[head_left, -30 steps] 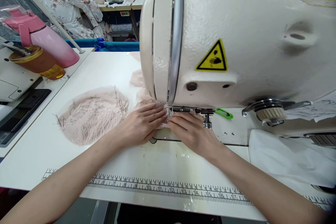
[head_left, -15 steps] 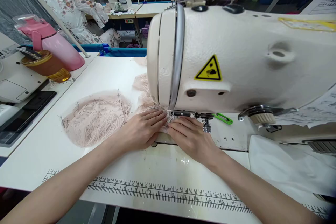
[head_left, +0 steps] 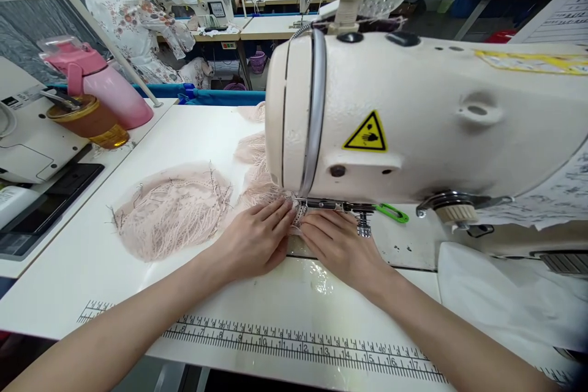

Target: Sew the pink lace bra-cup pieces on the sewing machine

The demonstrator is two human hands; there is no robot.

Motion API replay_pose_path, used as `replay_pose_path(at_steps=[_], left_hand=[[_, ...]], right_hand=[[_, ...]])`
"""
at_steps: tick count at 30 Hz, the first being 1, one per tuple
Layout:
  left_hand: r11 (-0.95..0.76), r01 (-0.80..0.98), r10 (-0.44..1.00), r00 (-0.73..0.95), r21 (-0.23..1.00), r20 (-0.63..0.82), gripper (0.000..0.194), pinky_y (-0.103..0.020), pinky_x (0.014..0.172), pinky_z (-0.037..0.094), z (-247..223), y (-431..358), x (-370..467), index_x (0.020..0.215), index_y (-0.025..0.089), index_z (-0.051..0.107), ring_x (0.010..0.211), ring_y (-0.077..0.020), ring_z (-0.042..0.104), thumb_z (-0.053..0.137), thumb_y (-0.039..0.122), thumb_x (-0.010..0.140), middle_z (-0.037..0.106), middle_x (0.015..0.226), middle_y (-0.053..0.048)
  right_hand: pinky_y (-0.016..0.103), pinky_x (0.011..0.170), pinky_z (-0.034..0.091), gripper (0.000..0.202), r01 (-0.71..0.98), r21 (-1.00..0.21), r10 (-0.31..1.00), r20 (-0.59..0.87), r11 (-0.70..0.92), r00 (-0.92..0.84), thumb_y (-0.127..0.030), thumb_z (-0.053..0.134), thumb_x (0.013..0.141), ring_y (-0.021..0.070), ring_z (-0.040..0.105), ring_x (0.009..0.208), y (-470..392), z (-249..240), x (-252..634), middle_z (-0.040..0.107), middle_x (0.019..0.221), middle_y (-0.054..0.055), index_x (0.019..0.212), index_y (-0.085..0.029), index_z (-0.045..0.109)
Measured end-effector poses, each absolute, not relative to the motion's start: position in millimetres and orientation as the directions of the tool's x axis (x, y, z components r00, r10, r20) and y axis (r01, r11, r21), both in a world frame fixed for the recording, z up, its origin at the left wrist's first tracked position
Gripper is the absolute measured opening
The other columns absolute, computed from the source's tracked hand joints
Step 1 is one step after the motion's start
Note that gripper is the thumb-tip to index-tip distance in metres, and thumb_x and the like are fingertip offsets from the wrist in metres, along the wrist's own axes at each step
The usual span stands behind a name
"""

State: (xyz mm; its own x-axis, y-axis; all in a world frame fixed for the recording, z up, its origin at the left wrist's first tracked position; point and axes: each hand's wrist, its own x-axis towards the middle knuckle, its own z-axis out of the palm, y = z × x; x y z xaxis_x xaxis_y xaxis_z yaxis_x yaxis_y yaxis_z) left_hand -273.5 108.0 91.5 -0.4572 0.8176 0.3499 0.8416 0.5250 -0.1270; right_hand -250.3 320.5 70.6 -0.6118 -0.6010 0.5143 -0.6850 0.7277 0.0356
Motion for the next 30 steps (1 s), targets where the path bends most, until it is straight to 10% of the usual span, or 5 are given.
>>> replay_pose_path(at_steps=[30], left_hand=[[0.595, 0.795, 0.763, -0.510, -0.122, 0.398, 0.032, -0.041, 0.098, 0.054, 88.2, 115.1, -271.0, 0.121, 0.008, 0.063, 0.118, -0.0277, 0.062, 0.046, 0.025, 0.099, 0.065, 0.126, -0.014]], right_hand=[[0.028, 0.060, 0.039, 0.014, -0.557, 0.105, -0.485, 0.639, 0.824, -0.597, -0.014, 0.054, 0.091, 0.0123, 0.057, 0.066, 323.4, 86.2, -250.9, 0.073, 0.088, 0.000, 0.089, -0.021, 0.066]])
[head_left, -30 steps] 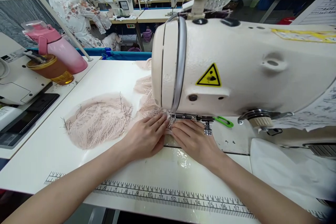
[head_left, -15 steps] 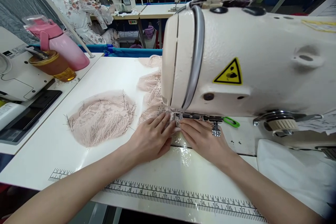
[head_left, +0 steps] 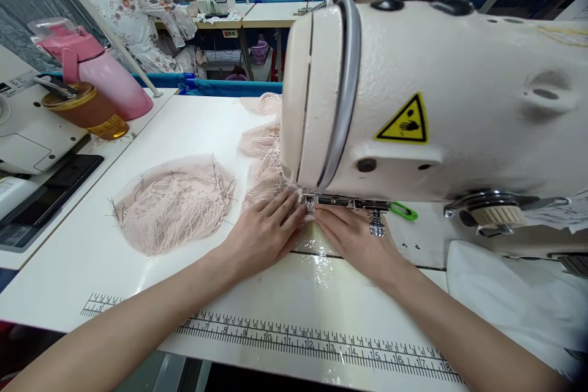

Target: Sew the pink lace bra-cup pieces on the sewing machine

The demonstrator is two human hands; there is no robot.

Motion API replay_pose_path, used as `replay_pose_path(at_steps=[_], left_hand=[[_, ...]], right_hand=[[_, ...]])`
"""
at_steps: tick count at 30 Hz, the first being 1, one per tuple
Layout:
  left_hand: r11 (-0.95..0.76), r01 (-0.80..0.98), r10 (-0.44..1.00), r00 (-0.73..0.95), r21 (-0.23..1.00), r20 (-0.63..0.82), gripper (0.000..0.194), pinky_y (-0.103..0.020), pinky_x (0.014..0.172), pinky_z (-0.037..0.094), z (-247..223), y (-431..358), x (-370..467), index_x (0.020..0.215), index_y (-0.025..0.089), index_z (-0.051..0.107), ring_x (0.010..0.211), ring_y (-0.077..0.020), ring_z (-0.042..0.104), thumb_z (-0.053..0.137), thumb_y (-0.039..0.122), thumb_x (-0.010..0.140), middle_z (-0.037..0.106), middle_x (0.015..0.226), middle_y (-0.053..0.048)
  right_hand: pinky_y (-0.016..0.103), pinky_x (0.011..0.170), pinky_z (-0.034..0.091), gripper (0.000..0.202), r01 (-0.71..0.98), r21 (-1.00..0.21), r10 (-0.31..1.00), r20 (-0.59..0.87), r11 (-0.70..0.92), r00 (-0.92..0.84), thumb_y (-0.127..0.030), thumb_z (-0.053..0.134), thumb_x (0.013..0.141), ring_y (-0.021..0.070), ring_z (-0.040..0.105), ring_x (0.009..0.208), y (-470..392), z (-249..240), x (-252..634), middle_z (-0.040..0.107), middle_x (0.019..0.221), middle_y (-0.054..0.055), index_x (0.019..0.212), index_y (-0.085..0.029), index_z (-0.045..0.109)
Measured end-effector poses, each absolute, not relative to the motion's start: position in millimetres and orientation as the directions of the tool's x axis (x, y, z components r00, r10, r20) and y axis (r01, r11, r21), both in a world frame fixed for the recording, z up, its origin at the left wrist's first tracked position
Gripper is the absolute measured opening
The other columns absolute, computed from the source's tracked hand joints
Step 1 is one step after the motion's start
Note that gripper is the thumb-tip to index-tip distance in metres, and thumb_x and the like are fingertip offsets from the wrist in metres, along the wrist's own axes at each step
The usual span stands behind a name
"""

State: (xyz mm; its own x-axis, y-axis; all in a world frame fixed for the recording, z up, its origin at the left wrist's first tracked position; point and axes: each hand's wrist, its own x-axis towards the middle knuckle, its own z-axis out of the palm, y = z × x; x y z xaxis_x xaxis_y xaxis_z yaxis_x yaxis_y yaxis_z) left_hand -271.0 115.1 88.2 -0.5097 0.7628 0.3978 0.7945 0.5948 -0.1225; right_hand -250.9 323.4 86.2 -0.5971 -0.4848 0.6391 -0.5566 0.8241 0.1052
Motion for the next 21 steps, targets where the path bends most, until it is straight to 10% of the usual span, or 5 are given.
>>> replay_pose_path(at_steps=[21], left_hand=[[0.591, 0.791, 0.766, -0.489, -0.160, 0.418, 0.023, -0.042, 0.100, 0.047, 96.9, 109.8, -273.7, 0.109, 0.013, 0.063, 0.104, -0.0225, 0.067, 0.048, 0.011, 0.092, 0.071, 0.114, -0.008]], right_hand=[[0.029, 0.083, 0.044, 0.027, -0.705, -0.044, -0.602, 0.486, 0.707, -0.634, -0.005, 0.049, 0.089, 0.0150, 0.060, 0.095, 324.7, 67.4, -255.2, 0.070, 0.101, 0.004, 0.103, -0.021, 0.065]])
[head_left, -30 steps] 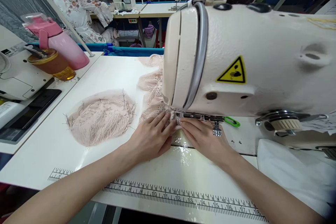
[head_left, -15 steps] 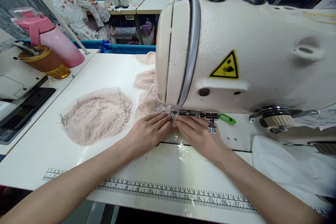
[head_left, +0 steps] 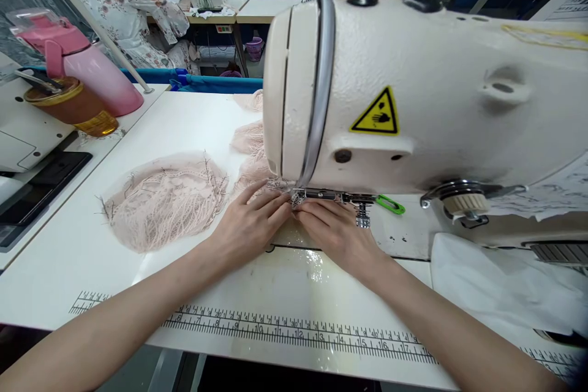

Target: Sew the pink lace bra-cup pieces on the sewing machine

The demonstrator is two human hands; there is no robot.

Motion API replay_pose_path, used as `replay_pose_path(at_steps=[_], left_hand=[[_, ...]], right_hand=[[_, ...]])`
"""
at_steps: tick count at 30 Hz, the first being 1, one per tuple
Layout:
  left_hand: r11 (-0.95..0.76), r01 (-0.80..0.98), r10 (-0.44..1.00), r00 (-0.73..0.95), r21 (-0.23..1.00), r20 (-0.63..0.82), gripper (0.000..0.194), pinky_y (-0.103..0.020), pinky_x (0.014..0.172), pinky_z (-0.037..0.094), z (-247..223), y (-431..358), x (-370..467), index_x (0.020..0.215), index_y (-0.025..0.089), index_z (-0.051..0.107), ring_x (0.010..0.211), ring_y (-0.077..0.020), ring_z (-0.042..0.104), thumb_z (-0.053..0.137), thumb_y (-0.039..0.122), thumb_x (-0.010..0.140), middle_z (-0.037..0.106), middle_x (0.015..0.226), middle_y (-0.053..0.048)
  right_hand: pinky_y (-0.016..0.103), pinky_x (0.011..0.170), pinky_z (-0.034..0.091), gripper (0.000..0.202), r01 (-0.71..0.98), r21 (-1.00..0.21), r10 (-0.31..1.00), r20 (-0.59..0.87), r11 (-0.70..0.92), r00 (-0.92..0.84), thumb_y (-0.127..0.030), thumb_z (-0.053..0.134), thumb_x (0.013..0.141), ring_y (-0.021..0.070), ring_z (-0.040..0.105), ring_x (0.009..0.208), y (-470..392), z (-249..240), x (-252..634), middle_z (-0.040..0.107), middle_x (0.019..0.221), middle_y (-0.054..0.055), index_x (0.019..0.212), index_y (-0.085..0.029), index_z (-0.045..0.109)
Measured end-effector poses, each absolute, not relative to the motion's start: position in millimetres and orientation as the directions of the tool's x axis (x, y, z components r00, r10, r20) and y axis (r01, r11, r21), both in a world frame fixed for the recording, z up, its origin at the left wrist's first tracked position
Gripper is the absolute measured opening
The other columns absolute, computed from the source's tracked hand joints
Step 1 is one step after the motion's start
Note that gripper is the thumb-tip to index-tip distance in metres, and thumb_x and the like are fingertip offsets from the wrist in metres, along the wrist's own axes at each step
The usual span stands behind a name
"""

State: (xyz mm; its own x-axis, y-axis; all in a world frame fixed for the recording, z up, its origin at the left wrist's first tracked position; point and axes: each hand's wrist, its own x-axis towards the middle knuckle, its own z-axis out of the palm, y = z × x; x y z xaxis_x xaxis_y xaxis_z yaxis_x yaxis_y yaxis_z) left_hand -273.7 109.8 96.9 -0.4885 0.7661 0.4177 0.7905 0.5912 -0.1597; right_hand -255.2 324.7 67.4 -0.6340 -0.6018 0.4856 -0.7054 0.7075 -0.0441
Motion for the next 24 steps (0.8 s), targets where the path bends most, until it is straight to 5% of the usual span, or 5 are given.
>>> replay_pose_path(at_steps=[5, 8, 16, 20, 24], left_hand=[[0.728, 0.684, 0.617, -0.688, 0.055, 0.382, 0.015, -0.045, 0.089, 0.040, 103.5, 110.1, -268.8, 0.097, 0.017, 0.061, 0.078, -0.0215, 0.064, 0.057, 0.026, 0.086, 0.072, 0.087, -0.004], [0.650, 0.747, 0.654, -0.644, 0.140, 0.397, 0.005, -0.040, 0.087, 0.037, 104.4, 107.8, -267.7, 0.079, 0.020, 0.057, 0.066, -0.0151, 0.059, 0.055, 0.019, 0.083, 0.065, 0.068, 0.003], [0.556, 0.831, 0.725, -0.482, -0.006, 0.493, 0.018, -0.035, 0.086, 0.036, 101.5, 109.3, -264.0, 0.073, 0.019, 0.054, 0.063, -0.0127, 0.054, 0.048, 0.017, 0.090, 0.061, 0.064, 0.004], [0.561, 0.823, 0.744, -0.452, -0.092, 0.492, 0.020, -0.036, 0.084, 0.037, 108.7, 107.2, -267.0, 0.069, 0.019, 0.053, 0.062, -0.0131, 0.051, 0.048, 0.015, 0.088, 0.057, 0.061, 0.003], [0.537, 0.828, 0.773, -0.406, -0.162, 0.488, 0.025, -0.035, 0.083, 0.037, 115.6, 105.1, -268.3, 0.064, 0.019, 0.051, 0.059, -0.0126, 0.047, 0.046, 0.010, 0.087, 0.054, 0.056, 0.005]], right_hand=[[0.029, 0.077, 0.043, 0.016, -0.709, -0.153, -0.573, 0.484, 0.689, -0.661, -0.010, 0.047, 0.091, 0.0138, 0.059, 0.085, 320.6, 70.6, -253.7, 0.068, 0.091, 0.003, 0.095, -0.019, 0.060], [0.030, 0.075, 0.044, 0.013, -0.712, -0.182, -0.564, 0.492, 0.678, -0.663, -0.011, 0.047, 0.089, 0.0145, 0.059, 0.083, 320.9, 72.1, -250.4, 0.065, 0.086, 0.002, 0.096, -0.018, 0.056], [0.039, 0.100, 0.045, 0.006, -0.832, -0.144, -0.620, 0.602, 0.535, -0.503, -0.014, 0.058, 0.089, 0.0125, 0.060, 0.077, 317.2, 82.8, -245.3, 0.065, 0.076, -0.002, 0.091, -0.019, 0.060], [0.038, 0.102, 0.046, 0.011, -0.876, -0.112, -0.641, 0.640, 0.468, -0.424, -0.008, 0.060, 0.086, 0.0113, 0.059, 0.071, 314.1, 90.4, -244.9, 0.065, 0.069, -0.005, 0.087, -0.019, 0.062], [0.037, 0.100, 0.048, 0.002, -0.862, -0.125, -0.599, 0.671, 0.491, -0.438, -0.020, 0.063, 0.088, 0.0124, 0.061, 0.080, 312.0, 91.2, -243.7, 0.068, 0.078, -0.002, 0.089, -0.018, 0.063]])
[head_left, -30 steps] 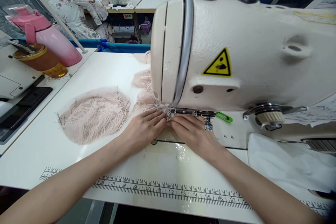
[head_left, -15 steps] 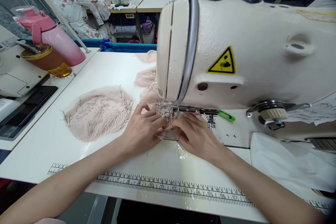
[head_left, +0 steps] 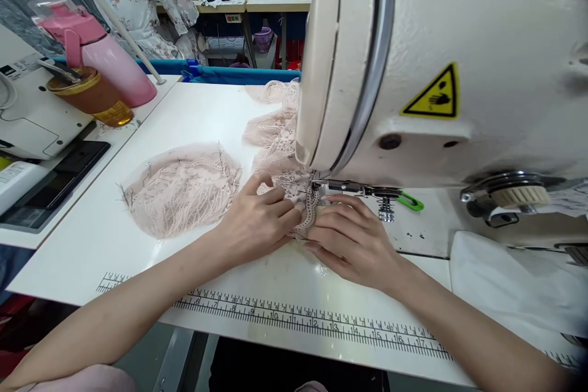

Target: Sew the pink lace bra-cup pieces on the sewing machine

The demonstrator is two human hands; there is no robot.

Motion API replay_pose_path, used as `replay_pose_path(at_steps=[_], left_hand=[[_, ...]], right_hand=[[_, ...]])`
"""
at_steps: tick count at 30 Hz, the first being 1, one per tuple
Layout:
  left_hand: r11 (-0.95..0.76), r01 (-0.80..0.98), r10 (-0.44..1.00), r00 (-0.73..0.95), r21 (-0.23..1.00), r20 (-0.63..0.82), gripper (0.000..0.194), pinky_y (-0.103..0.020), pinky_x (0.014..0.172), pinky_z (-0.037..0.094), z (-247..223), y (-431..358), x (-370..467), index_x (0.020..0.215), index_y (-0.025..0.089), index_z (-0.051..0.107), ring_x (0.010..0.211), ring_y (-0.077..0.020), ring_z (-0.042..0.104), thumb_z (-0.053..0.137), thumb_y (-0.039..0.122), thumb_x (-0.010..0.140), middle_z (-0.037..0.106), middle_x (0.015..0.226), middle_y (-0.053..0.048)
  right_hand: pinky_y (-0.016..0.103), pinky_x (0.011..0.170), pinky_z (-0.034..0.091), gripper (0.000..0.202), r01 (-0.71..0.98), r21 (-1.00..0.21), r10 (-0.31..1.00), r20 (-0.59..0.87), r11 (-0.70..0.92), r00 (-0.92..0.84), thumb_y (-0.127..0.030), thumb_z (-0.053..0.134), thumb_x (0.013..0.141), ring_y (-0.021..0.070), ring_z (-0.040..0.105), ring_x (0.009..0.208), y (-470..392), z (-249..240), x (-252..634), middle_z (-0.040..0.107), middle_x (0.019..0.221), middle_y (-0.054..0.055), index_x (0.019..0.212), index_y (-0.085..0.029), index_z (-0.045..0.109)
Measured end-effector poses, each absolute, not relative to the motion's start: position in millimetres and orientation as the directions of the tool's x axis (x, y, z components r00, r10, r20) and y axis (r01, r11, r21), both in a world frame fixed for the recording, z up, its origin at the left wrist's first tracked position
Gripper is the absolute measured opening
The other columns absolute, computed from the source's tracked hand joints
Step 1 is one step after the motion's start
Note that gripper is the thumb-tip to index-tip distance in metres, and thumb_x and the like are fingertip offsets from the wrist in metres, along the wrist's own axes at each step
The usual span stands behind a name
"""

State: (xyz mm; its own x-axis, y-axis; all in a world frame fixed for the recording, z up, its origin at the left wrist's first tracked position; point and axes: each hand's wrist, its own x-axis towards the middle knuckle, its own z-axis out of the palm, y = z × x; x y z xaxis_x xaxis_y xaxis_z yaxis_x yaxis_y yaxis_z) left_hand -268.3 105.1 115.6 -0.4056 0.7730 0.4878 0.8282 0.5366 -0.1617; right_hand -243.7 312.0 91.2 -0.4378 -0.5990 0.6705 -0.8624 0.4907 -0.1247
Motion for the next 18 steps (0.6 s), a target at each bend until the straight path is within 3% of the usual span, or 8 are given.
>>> replay_pose_path(at_steps=[3, 5, 7, 10, 13, 16, 18], left_hand=[[0.536, 0.821, 0.779, -0.391, -0.196, 0.490, 0.029, -0.034, 0.081, 0.037, 115.3, 106.2, -265.4, 0.062, 0.019, 0.050, 0.058, -0.0123, 0.045, 0.048, 0.013, 0.090, 0.052, 0.055, 0.005], [0.538, 0.815, 0.780, -0.386, -0.214, 0.492, 0.030, -0.033, 0.081, 0.038, 114.2, 107.4, -263.0, 0.061, 0.019, 0.049, 0.058, -0.0120, 0.044, 0.049, 0.012, 0.090, 0.051, 0.055, 0.005], [0.532, 0.816, 0.785, -0.375, -0.226, 0.494, 0.030, -0.033, 0.080, 0.039, 113.6, 108.0, -261.5, 0.061, 0.019, 0.049, 0.058, -0.0120, 0.044, 0.050, 0.010, 0.090, 0.051, 0.055, 0.005], [0.521, 0.828, 0.797, -0.383, -0.208, 0.468, 0.026, -0.033, 0.077, 0.041, 112.7, 107.0, -261.8, 0.066, 0.019, 0.052, 0.061, -0.0132, 0.048, 0.049, 0.012, 0.091, 0.057, 0.061, 0.003], [0.498, 0.860, 0.818, -0.422, -0.113, 0.391, 0.012, -0.037, 0.083, 0.047, 109.1, 103.8, -265.1, 0.088, 0.016, 0.060, 0.087, -0.0204, 0.061, 0.049, 0.018, 0.091, 0.069, 0.092, -0.007], [0.443, 0.896, 0.861, -0.418, -0.023, 0.289, 0.037, -0.043, 0.107, 0.041, 102.2, 100.5, -270.1, 0.120, 0.007, 0.056, 0.128, -0.0285, 0.050, 0.050, 0.027, 0.090, 0.057, 0.134, -0.017], [0.424, 0.906, 0.882, -0.413, 0.000, 0.226, 0.055, -0.044, 0.115, 0.034, 98.0, 99.0, -273.3, 0.136, 0.003, 0.046, 0.137, -0.0289, 0.041, 0.050, 0.032, 0.090, 0.047, 0.145, -0.018]], right_hand=[[0.037, 0.100, 0.049, 0.007, -0.843, -0.084, -0.605, 0.660, 0.531, -0.446, -0.026, 0.064, 0.089, 0.0136, 0.062, 0.087, 308.9, 88.5, -242.9, 0.069, 0.086, 0.001, 0.091, -0.019, 0.064], [0.035, 0.100, 0.048, 0.003, -0.846, -0.047, -0.620, 0.659, 0.531, -0.426, -0.017, 0.064, 0.087, 0.0128, 0.062, 0.088, 307.5, 86.8, -242.4, 0.070, 0.085, -0.001, 0.088, -0.020, 0.064], [0.034, 0.100, 0.048, 0.012, -0.851, -0.037, -0.621, 0.667, 0.524, -0.411, -0.010, 0.064, 0.085, 0.0118, 0.063, 0.088, 307.6, 86.2, -241.7, 0.070, 0.084, -0.003, 0.086, -0.021, 0.065], [0.031, 0.095, 0.051, 0.013, -0.864, -0.051, -0.635, 0.657, 0.500, -0.406, -0.008, 0.064, 0.085, 0.0121, 0.064, 0.086, 309.3, 88.0, -240.4, 0.071, 0.082, -0.002, 0.087, -0.020, 0.067], [0.030, 0.083, 0.055, 0.012, -0.883, -0.044, -0.665, 0.641, 0.467, -0.384, -0.009, 0.064, 0.085, 0.0135, 0.066, 0.085, 311.1, 90.6, -239.3, 0.072, 0.082, -0.001, 0.092, -0.018, 0.068], [0.028, 0.075, 0.057, 0.011, -0.887, -0.041, -0.665, 0.645, 0.460, -0.375, -0.011, 0.062, 0.086, 0.0132, 0.067, 0.084, 312.1, 90.7, -239.1, 0.073, 0.083, 0.000, 0.093, -0.017, 0.068], [0.027, 0.073, 0.057, 0.009, -0.885, -0.049, -0.657, 0.651, 0.463, -0.380, -0.011, 0.061, 0.086, 0.0123, 0.067, 0.080, 312.2, 89.1, -239.2, 0.073, 0.082, -0.001, 0.090, -0.017, 0.067]])
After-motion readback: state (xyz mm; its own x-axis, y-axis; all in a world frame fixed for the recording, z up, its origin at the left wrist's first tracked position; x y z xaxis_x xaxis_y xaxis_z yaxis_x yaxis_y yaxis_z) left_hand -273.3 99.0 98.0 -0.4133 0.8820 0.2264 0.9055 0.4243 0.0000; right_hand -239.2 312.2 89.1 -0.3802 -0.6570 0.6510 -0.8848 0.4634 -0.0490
